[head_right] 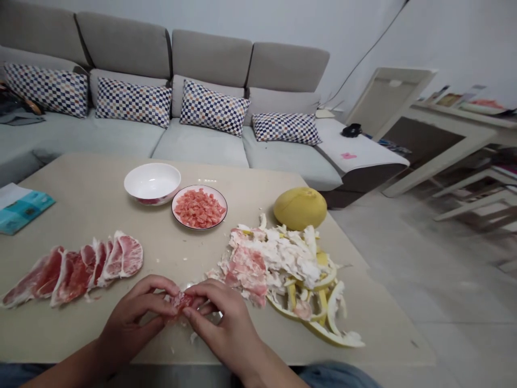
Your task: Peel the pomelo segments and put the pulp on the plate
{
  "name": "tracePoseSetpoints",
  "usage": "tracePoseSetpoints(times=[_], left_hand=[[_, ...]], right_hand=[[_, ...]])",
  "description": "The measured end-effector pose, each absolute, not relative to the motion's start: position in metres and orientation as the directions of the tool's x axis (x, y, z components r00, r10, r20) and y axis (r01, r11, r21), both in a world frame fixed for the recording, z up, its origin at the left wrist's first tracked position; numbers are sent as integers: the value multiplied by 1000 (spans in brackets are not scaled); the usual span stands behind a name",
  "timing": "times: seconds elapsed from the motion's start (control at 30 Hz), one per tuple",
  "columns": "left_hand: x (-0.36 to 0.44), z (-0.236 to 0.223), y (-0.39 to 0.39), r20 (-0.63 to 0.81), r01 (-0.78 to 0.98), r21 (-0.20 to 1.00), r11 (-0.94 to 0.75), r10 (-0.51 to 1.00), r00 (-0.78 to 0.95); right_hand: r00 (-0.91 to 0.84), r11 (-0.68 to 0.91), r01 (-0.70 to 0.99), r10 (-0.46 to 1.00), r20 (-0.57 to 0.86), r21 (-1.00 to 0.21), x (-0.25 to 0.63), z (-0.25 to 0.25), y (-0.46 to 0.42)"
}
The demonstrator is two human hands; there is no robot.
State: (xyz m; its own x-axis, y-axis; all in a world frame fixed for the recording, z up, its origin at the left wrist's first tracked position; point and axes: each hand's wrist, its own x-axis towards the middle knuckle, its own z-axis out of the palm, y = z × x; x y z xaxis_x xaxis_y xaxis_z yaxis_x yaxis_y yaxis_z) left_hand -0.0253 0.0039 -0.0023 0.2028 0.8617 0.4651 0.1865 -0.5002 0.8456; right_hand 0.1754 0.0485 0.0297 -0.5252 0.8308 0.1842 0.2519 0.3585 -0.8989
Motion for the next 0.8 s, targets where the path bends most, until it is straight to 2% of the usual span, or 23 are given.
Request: tracePoseSetpoints(times=[0.13, 0.23, 0.4, 0.5, 0.57, 0.63, 0.7, 0.73, 0.8], left_hand=[[-25, -4, 4, 449, 171, 860, -480, 873, 191], [-24, -5, 4, 398, 122, 900, -418, 904, 157], [-21, -4, 8, 206, -176, 966, -191, 976, 72], [-19, -2, 12, 77, -370, 928, -55, 996, 47], [-20, -1, 14, 1, -439, 898, 22, 999, 51], [-21, -2, 14, -57, -461, 884, 76, 997, 54], [-23, -4, 15, -83, -463, 881, 97, 995, 50], [-24, -5, 15, -92, -460, 882, 103, 995, 46], [-25, -6, 15, -106, -453, 885, 107, 994, 28]], right_hand=[[-524, 318, 251, 839, 148, -914, 175, 32, 49], [-547, 231, 238, 834, 66, -943, 176, 34, 51], [-529, -22, 238, 836, -148, -971, 183, 39, 57], [-522, -183, 144, 821, -232, -973, 185, 40, 60], [-532, -222, 85, 814, -232, -971, 186, 39, 61], [-527, -187, 126, 820, -225, -974, 188, 35, 62], [-486, -57, 312, 848, -211, -949, 193, 29, 65], [-458, 45, 439, 871, -180, -898, 196, 25, 68], [-452, 278, 640, 890, -59, -716, 204, 18, 74]])
